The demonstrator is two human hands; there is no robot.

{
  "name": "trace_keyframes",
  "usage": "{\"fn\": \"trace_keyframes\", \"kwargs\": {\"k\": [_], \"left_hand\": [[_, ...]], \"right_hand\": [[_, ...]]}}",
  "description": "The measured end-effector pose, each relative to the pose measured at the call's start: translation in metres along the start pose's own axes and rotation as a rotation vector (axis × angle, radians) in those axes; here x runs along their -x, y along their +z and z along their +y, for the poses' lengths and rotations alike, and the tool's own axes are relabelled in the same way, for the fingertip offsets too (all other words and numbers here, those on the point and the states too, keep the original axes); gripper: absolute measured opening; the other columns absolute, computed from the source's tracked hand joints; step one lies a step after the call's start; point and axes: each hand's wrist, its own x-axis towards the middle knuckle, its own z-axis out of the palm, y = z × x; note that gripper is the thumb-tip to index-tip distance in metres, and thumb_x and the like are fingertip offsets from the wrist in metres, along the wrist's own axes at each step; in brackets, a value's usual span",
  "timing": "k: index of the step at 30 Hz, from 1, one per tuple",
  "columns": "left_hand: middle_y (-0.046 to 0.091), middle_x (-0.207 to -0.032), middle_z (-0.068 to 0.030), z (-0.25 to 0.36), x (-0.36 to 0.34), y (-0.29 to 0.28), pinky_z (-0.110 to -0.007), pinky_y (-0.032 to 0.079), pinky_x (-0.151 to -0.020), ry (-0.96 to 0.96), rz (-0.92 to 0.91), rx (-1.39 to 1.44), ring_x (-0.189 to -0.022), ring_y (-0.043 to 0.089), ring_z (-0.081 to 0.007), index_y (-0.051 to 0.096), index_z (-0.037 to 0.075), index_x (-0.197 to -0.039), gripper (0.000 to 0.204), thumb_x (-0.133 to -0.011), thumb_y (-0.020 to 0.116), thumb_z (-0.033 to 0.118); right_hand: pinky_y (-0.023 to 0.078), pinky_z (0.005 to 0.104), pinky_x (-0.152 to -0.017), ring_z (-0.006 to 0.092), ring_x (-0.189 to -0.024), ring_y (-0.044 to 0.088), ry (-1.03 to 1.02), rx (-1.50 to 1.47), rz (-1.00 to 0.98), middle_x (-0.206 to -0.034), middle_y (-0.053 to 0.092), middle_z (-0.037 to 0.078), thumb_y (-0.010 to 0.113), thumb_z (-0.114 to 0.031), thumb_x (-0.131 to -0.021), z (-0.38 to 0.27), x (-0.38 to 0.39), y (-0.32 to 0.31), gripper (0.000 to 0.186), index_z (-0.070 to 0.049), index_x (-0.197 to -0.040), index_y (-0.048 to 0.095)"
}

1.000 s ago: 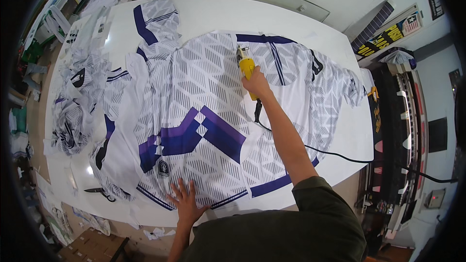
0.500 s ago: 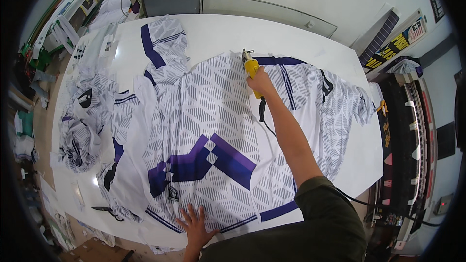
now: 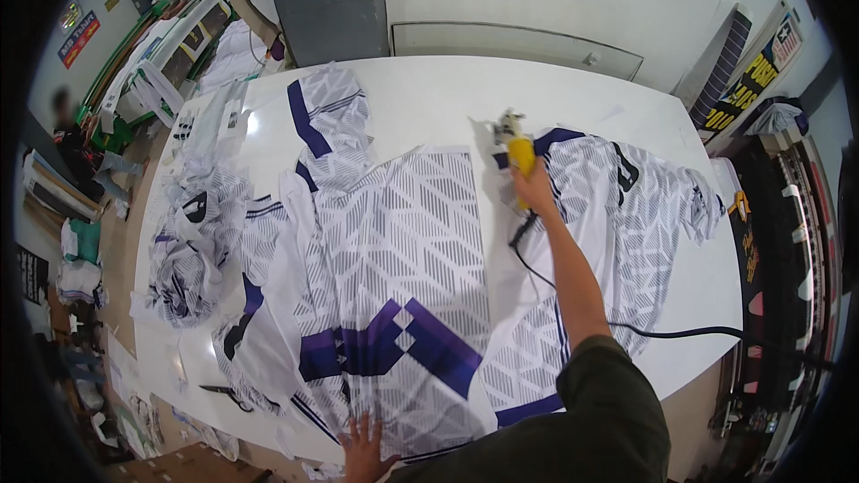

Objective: The person uses a yellow electric fabric cutter to trim the edges of white sports jerseys with purple and blue patterns on a white table. The person repeatedly cuts the fabric, lifts the jersey to inspect the cut, and repositions it for further trimming.

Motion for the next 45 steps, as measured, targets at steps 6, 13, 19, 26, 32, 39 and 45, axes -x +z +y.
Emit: {"fn": "trace_keyframes", "kwargs": {"k": [6,13,19,26,32,39,45], "left_hand": [[0.070,-0.097,-0.0229,-0.012,-0.075,-0.024,-0.054,0.053,-0.070,-0.151,0.294,-0.059,-0.086,0.069,-0.0424,0.066,0.004,-0.117,0.036,-0.092,0.068,0.030],[0.027,-0.165,-0.0263,0.118,-0.341,-0.032,-0.077,0.018,-0.113,-0.265,0.795,-0.189,-0.150,0.024,-0.0503,0.039,0.011,-0.158,0.079,-0.097,0.047,0.062],[0.028,-0.166,-0.0198,0.264,-0.215,0.144,-0.086,0.015,-0.107,0.759,0.107,-0.516,-0.151,0.021,-0.0525,0.047,0.021,-0.153,0.080,-0.087,0.064,0.063],[0.055,-0.141,-0.0157,0.322,-0.203,0.165,-0.060,0.036,-0.109,0.855,-0.211,-0.206,-0.133,0.049,-0.0386,0.067,0.008,-0.126,0.053,-0.095,0.062,0.051],[0.037,-0.163,-0.0164,0.340,-0.371,0.103,-0.073,0.014,-0.117,0.716,0.394,-0.382,-0.154,0.025,-0.0377,0.046,0.018,-0.155,0.080,-0.093,0.054,0.068],[0.024,-0.167,-0.0250,0.123,-0.470,-0.062,-0.074,0.010,-0.117,-0.825,0.701,-0.250,-0.154,0.015,-0.0503,0.029,0.004,-0.161,0.088,-0.101,0.041,0.067],[0.001,-0.171,-0.0232,0.241,-0.371,0.003,-0.081,0.000,-0.112,-0.163,0.416,-0.117,-0.156,-0.003,-0.0479,0.012,0.013,-0.166,0.125,-0.077,0.052,0.091]], "right_hand": [[0.054,0.0434,-0.076,0.0320,-0.090,0.069,0.278,-0.092,0.071,-0.100,0.068,0.023,0.070,-0.034,-0.092,0.120,0.157,-0.209,0.052,0.005,-0.122,0.053],[0.056,0.0336,-0.065,0.0215,-0.078,0.069,0.555,-0.555,0.187,-0.097,0.063,0.014,0.060,-0.029,-0.102,0.132,0.294,-0.374,0.037,0.000,-0.121,0.050],[0.056,0.0328,-0.061,0.0227,-0.073,0.070,0.564,-0.591,0.244,-0.091,0.066,0.015,0.057,-0.028,-0.103,0.115,0.353,-0.453,0.034,-0.002,-0.122,0.048],[0.055,0.0321,-0.063,0.0220,-0.075,0.071,0.609,-0.592,0.199,-0.091,0.067,0.015,0.056,-0.026,-0.104,0.147,0.353,-0.459,0.032,-0.003,-0.123,0.048],[0.056,0.0330,-0.068,0.0227,-0.079,0.071,0.643,-0.690,0.215,-0.098,0.063,0.013,0.056,-0.024,-0.103,0.146,0.319,-0.439,0.030,-0.002,-0.121,0.048],[0.056,0.0331,-0.068,0.0220,-0.080,0.071,0.605,-0.641,0.141,-0.098,0.063,0.013,0.058,-0.021,-0.101,0.149,0.310,-0.434,0.031,-0.001,-0.123,0.048],[0.055,0.0322,-0.069,0.0200,-0.079,0.070,0.576,-0.696,0.066,-0.097,0.065,0.014,0.059,-0.019,-0.099,0.108,0.312,-0.407,0.036,0.002,-0.125,0.047]]}}
